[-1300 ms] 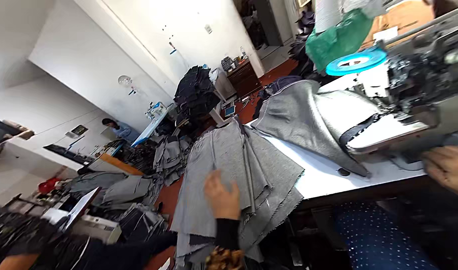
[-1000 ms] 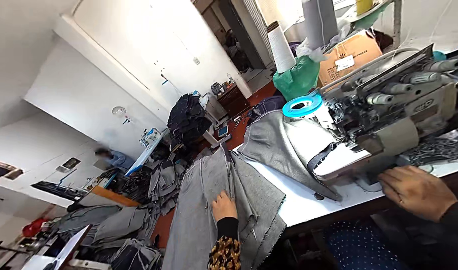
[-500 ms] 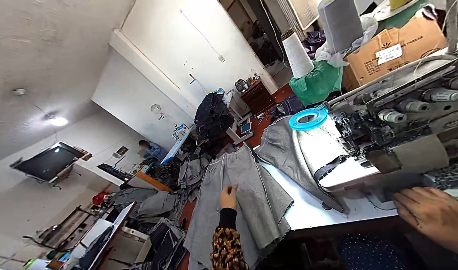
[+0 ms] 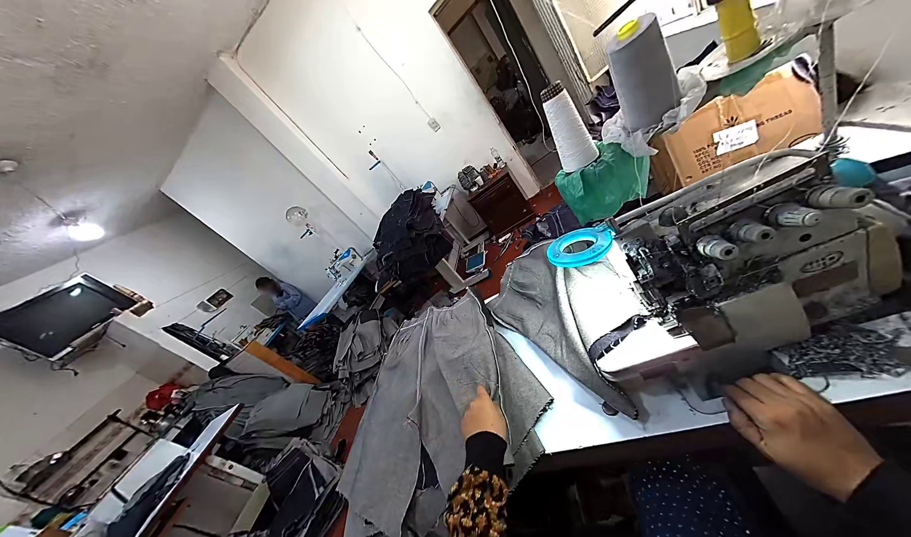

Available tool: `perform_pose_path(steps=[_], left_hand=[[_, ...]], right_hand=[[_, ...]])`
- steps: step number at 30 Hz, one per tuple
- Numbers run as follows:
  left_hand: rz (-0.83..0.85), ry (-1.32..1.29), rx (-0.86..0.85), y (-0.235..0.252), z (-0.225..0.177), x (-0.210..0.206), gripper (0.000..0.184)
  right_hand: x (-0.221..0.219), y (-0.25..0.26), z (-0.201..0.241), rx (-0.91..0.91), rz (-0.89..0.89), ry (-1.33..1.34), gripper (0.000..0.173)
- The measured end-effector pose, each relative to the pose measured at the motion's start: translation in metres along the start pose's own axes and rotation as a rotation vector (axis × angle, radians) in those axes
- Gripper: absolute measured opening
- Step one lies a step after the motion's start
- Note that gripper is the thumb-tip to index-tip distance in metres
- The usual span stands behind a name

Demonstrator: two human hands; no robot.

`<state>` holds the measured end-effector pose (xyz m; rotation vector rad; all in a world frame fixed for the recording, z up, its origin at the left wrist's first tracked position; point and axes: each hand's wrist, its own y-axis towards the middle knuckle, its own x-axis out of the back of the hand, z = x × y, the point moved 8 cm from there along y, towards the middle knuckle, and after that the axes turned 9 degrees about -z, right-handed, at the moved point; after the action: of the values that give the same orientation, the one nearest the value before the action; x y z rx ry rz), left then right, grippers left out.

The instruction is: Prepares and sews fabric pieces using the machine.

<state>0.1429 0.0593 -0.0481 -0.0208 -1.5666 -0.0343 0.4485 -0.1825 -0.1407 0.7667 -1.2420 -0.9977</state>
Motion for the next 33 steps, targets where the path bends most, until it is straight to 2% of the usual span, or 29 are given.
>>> perform_pose_path(steps=[4,7,10,11,12,13,14,15,16,18,20,22,23,24,29,33], left_hand=[[0.023,-0.259,-0.112,-0.022,-0.007,0.028,0.041],[0.045,-0.491,-0.279,-0.072,-0.027,0.043,0.035],[0.231,-0.579,-0.525,-0.156,-0.071,0.026,0.033],[0.311,-0.588,-0.636,-0.186,-0.088,0.015,0.032],[0.394,-0.606,-0.762,-0.214,-0.103,0.005,0.03],[0.463,-0.652,-0.894,-0.235,-0.115,-0.003,0.027],[0.483,-0.717,-1.006,-0.245,-0.124,-0.006,0.024],[0.416,-0.77,-1.081,-0.244,-0.128,-0.002,0.02],[0.268,-0.815,-1.122,-0.235,-0.13,0.008,0.017],[-0.043,-0.807,-1.135,-0.206,-0.129,0.028,0.018],[-0.179,-0.719,-1.134,-0.179,-0.134,0.036,0.04],[-0.34,-0.576,-1.123,-0.159,-0.14,0.033,0.059],[-0.442,-0.511,-1.121,-0.153,-0.143,0.032,0.062],[-0.516,-0.465,-1.117,-0.147,-0.145,0.031,0.062],[-0.958,-0.406,-1.052,-0.128,-0.138,0.032,0.028],[-0.958,-0.486,-0.958,-0.114,-0.111,0.041,0.017]], right_hand=[[0.019,-0.006,0.012,-0.313,0.094,0.341,0.042],[0.03,-0.005,0.057,-0.585,0.371,0.748,0.032],[0.004,-0.022,0.101,-0.979,0.736,1.246,0.047],[-0.001,-0.025,0.11,-1.099,0.804,1.361,0.05],[-0.003,-0.024,0.115,-1.202,0.83,1.421,0.045],[-0.003,-0.023,0.115,-1.279,0.834,1.442,0.033],[-0.003,-0.024,0.112,-1.324,0.826,1.449,0.021],[-0.001,-0.026,0.107,-1.341,0.805,1.431,0.014],[0.002,-0.029,0.102,-1.347,0.78,1.405,0.013],[0.01,-0.038,0.088,-1.291,0.773,1.294,0.026],[0.021,-0.046,0.067,-1.208,0.779,1.126,0.031],[0.037,-0.046,0.044,-1.082,0.788,0.967,0.025],[0.046,-0.045,0.033,-1.0,0.798,0.898,0.022],[0.055,-0.043,0.023,-0.914,0.814,0.838,0.019],[0.101,-0.011,0.001,-0.626,0.842,0.615,0.021],[0.12,0.013,-0.006,-0.427,0.635,0.527,0.018]])
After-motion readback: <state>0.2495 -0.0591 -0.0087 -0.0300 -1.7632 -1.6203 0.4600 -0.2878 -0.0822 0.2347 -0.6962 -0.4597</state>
